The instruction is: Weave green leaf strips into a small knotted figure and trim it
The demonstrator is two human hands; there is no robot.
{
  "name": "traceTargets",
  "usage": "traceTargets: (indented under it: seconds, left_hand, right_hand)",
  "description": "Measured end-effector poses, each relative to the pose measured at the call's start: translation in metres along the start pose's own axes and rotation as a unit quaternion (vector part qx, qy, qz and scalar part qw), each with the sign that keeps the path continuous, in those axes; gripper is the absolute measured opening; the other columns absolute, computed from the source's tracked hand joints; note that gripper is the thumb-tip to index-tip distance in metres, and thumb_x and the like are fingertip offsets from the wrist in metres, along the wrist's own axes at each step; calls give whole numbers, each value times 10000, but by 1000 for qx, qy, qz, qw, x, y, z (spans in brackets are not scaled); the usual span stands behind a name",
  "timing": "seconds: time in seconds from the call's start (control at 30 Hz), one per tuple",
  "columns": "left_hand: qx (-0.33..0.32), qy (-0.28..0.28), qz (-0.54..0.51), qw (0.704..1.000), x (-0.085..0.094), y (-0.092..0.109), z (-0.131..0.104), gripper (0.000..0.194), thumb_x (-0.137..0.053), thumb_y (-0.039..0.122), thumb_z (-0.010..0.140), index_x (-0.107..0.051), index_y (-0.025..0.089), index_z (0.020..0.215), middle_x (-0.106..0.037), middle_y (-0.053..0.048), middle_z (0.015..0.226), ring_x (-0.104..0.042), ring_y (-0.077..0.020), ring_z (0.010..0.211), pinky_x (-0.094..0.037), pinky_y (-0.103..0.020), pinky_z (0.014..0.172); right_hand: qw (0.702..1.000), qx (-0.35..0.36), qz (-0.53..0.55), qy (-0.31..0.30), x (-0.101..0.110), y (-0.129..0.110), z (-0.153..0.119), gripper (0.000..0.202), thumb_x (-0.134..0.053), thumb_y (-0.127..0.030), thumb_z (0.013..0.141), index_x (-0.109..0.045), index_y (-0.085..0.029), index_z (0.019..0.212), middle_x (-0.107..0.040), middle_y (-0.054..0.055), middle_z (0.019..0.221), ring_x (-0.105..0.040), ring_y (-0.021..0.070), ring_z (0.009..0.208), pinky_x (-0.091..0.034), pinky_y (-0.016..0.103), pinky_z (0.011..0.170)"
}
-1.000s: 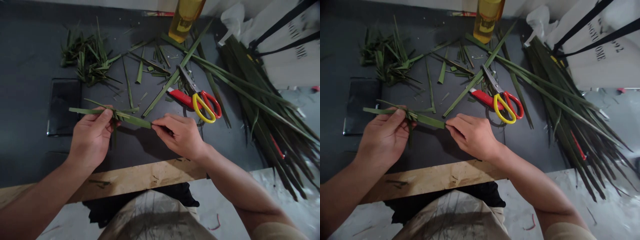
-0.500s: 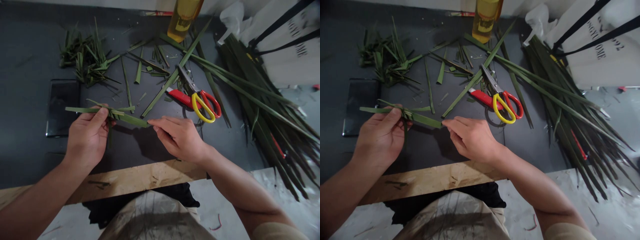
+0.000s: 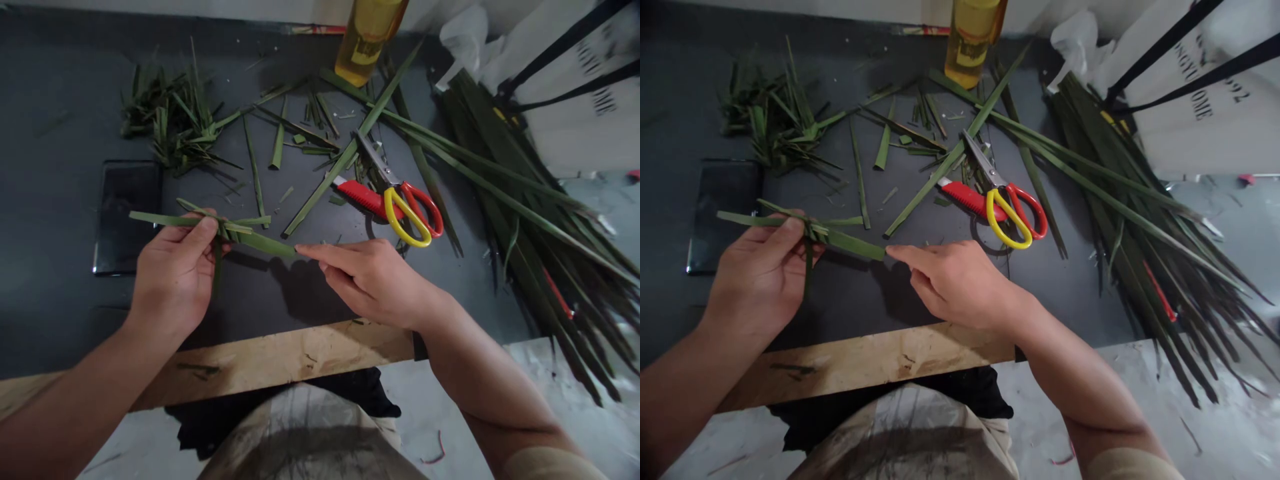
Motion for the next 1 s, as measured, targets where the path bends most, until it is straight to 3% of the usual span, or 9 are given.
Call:
traceTargets:
  seconds: [0.17, 0.33, 0.43, 0.53, 0.6, 0.7, 0.8, 0.9, 1.0]
  left_hand:
    - [18, 12, 8, 1000, -4, 1, -7, 100, -813, 38, 795, -790, 131, 768, -770, -7, 841, -697, -97, 714, -585, -196, 614]
    - [32, 21, 4, 999, -6, 3, -8, 121, -802, 23, 805, -781, 133, 760, -767, 1, 815, -685, -85, 701, -587, -183, 631]
    - [28, 20, 5, 999, -5, 3, -7, 111, -828, 34, 799, -771, 129, 783, -768, 3, 817, -687, -90, 713, -584, -188, 629]
    - [36, 4, 23, 999, -6, 2, -10, 133, -878, 81, 775, -757, 134, 764, -771, 1, 817, -692, -95, 717, -575, -193, 621]
    - [73, -25, 50, 996, -8, -3, -16, 141, -909, 140, 750, -770, 136, 773, -777, -11, 806, -694, -109, 710, -571, -203, 614]
    - [140, -99, 98, 980, -15, -15, -29, 210, -949, 228, 695, -789, 151, 807, -800, -33, 789, -694, -131, 680, -577, -224, 622]
    - [167, -162, 130, 964, -21, -25, -43, 263, -947, 257, 702, -776, 176, 886, -808, -25, 782, -713, -140, 682, -594, -227, 644]
    - [173, -201, 137, 954, -26, -30, -51, 308, -939, 218, 697, -722, 189, 914, -793, 3, 756, -722, -141, 667, -601, -228, 637]
    - [167, -216, 142, 951, -28, -30, -53, 325, -925, 195, 705, -668, 194, 903, -787, 17, 748, -728, -135, 676, -607, -222, 647]
  right_hand:
    - [990, -20, 103, -94, 7, 2, 0, 432, -457, -116, 1028, -693, -84, 1389, -656, -27, 641, -493, 96, 508, -351, 263, 575]
    - [984, -15, 138, -110, 9, 2, 0, 429, -466, -113, 1027, -688, -70, 1391, -560, -65, 565, -426, 95, 475, -322, 268, 549]
    - [980, -34, 152, -127, 10, 7, -2, 402, -493, -163, 1048, -703, -116, 1388, -576, -64, 572, -450, 99, 477, -334, 263, 539]
    - [969, -77, 189, -139, 13, 14, -4, 338, -573, -349, 1078, -759, -177, 1301, -679, -31, 662, -569, 111, 547, -400, 251, 556]
    - [967, -114, 201, -105, 14, 19, -2, 349, -600, -439, 1070, -792, -187, 1217, -741, -1, 748, -640, 129, 623, -453, 254, 591]
    - [960, -153, 236, 11, 8, 20, 5, 304, -631, -407, 1057, -792, -187, 1192, -797, 32, 902, -705, 149, 735, -519, 264, 639]
    - [941, -82, 293, 150, -2, 12, 11, 187, -684, -283, 1029, -802, -195, 1143, -809, 69, 1095, -752, 183, 985, -599, 302, 846]
    - [946, 17, 283, 158, -16, -1, 13, 183, -666, -202, 1036, -808, -202, 1151, -803, 91, 1149, -742, 197, 1104, -597, 352, 997]
    - [953, 39, 262, 146, -21, -5, 11, 218, -641, -201, 1050, -800, -205, 1200, -792, 111, 1181, -735, 208, 1115, -603, 374, 997]
Point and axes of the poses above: each hand's wrist, its own z-axis towards the middle knuckle, its own x-axis out of the back of the hand, y = z × x, the point moved 6 cm from there along z, towards the middle knuckle
